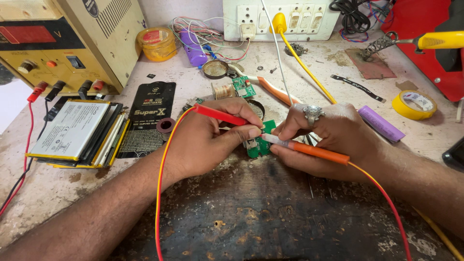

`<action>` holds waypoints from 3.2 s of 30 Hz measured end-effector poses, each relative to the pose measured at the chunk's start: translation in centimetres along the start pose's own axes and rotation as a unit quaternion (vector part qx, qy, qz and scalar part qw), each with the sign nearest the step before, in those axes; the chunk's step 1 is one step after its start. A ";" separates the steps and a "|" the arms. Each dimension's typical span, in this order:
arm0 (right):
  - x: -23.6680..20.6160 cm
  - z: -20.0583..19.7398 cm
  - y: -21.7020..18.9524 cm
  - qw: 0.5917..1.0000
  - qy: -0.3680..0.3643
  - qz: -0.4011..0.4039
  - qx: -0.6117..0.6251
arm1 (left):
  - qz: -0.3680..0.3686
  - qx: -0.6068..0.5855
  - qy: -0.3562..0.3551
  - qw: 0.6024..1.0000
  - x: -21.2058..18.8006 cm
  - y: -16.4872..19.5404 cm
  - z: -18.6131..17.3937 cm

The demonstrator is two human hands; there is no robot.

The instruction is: The person holds a green circuit board on a cluttered workbench and touches red and orange multimeter probes to different points on the board, repositioning the probes repeatedly to test multiple locations. Near the end they lift the board and continue probing it while holding it up.

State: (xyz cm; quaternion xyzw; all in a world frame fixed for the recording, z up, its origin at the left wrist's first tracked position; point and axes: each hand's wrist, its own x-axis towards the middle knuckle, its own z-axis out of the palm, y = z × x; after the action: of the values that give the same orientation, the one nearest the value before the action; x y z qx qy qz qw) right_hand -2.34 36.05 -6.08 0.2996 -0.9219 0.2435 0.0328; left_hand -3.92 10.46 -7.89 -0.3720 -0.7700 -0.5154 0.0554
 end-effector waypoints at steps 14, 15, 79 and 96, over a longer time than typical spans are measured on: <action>-0.1 0.7 -3.4 0.998 0.057 -0.032 0.009 | -0.003 -0.032 0.003 0.999 -0.7 -0.2 -0.4; 0.0 0.7 -3.5 0.997 0.060 -0.036 0.009 | -0.010 -0.043 0.003 0.999 -0.7 -0.2 -0.4; 1.3 0.4 -5.3 0.990 0.086 -0.113 0.004 | -0.004 -0.030 -0.001 1.000 -1.4 0.2 -2.3; 1.0 0.7 -6.0 0.993 0.075 -0.081 -0.034 | -0.014 -0.031 0.002 0.999 -1.6 0.2 -2.4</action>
State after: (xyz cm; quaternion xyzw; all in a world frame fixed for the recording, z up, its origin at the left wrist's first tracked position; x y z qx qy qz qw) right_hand 0.36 30.96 -3.95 0.3532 -0.8971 0.2303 0.1321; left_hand -3.32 7.69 -7.41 -0.3615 -0.7588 -0.5404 0.0381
